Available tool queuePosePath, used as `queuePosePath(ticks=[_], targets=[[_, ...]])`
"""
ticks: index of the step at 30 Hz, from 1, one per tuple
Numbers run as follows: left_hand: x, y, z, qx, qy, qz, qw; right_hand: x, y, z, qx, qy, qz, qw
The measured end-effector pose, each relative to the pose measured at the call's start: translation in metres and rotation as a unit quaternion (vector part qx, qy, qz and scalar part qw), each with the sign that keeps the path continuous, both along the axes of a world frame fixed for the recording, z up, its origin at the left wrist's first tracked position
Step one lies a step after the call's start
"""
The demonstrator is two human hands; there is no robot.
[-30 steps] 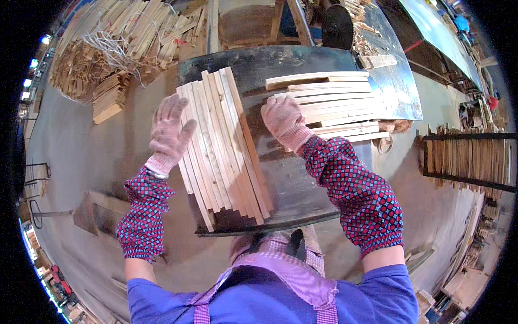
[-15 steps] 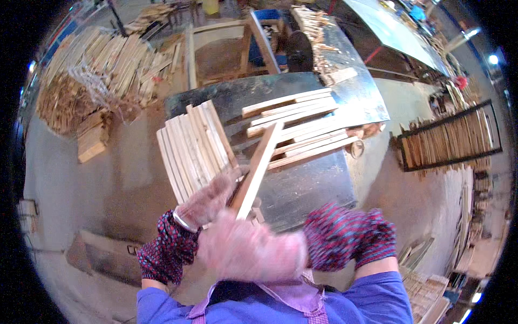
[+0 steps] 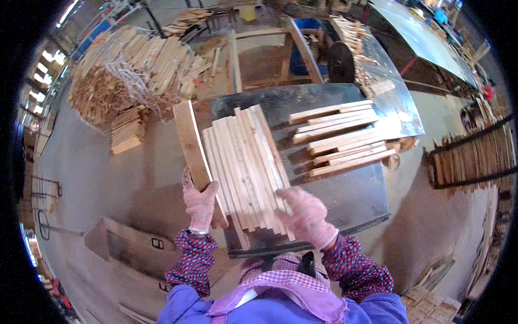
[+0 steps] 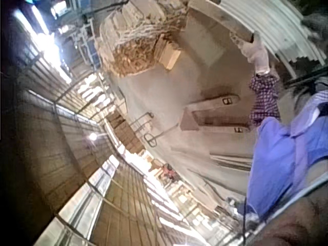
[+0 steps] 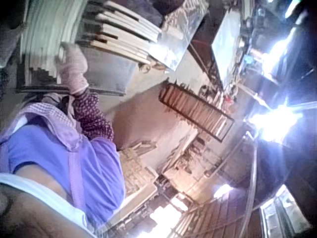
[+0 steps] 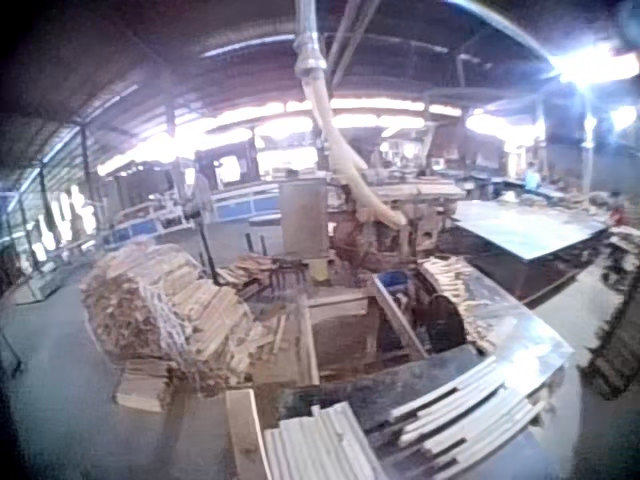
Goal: The person gathers and stacks thin wooden slats on a metal workbench in a workshop. They repeatedly pick up bundles of slats, align them, and place them into a growing pile, occasionally adjusting the stack to ensure it is neat.
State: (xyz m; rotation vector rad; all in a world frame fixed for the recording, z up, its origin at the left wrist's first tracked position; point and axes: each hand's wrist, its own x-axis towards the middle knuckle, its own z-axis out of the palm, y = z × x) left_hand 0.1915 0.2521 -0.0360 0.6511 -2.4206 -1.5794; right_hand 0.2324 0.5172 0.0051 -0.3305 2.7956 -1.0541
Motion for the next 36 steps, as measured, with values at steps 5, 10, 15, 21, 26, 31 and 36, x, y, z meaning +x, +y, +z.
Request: queuePosePath(ticks=[5, 10, 15, 21, 26, 31, 36], targets=[[0.001, -0.022, -0.029, -0.033, -0.009, 0.018, 0.999, -0.03, -0.006, -0.051, 0.068, -0.051, -0.114, 0.99], [0.005, -0.038, -0.083, 0.271, -0.028, -0.065, 0.96, -0.054, -0.011, -0.102, 0.059, -0.059, -0.14, 0.987], [-0.002, -0.022, -0.087, 0.163, -0.137, -0.133, 0.968, -0.054, -0.02, -0.11, 0.002, -0.098, -0.194, 0.976], [0.013, -0.023, -0.107, -0.103, -0.089, -0.27, 0.953, -0.03, -0.009, -0.092, 0.016, -0.145, -0.239, 0.96], [0.008, -0.029, -0.116, -0.303, -0.117, -0.277, 0.904, -0.035, -0.018, -0.076, 0.057, -0.149, -0.263, 0.952], [0.009, -0.02, -0.091, -0.406, -0.109, -0.206, 0.884, -0.015, 0.0, -0.078, -0.004, -0.113, -0.241, 0.964], [-0.04, 0.036, -0.022, -0.4, 0.047, -0.29, 0.868, 0.016, 0.069, -0.095, -0.277, -0.075, -0.466, 0.837]])
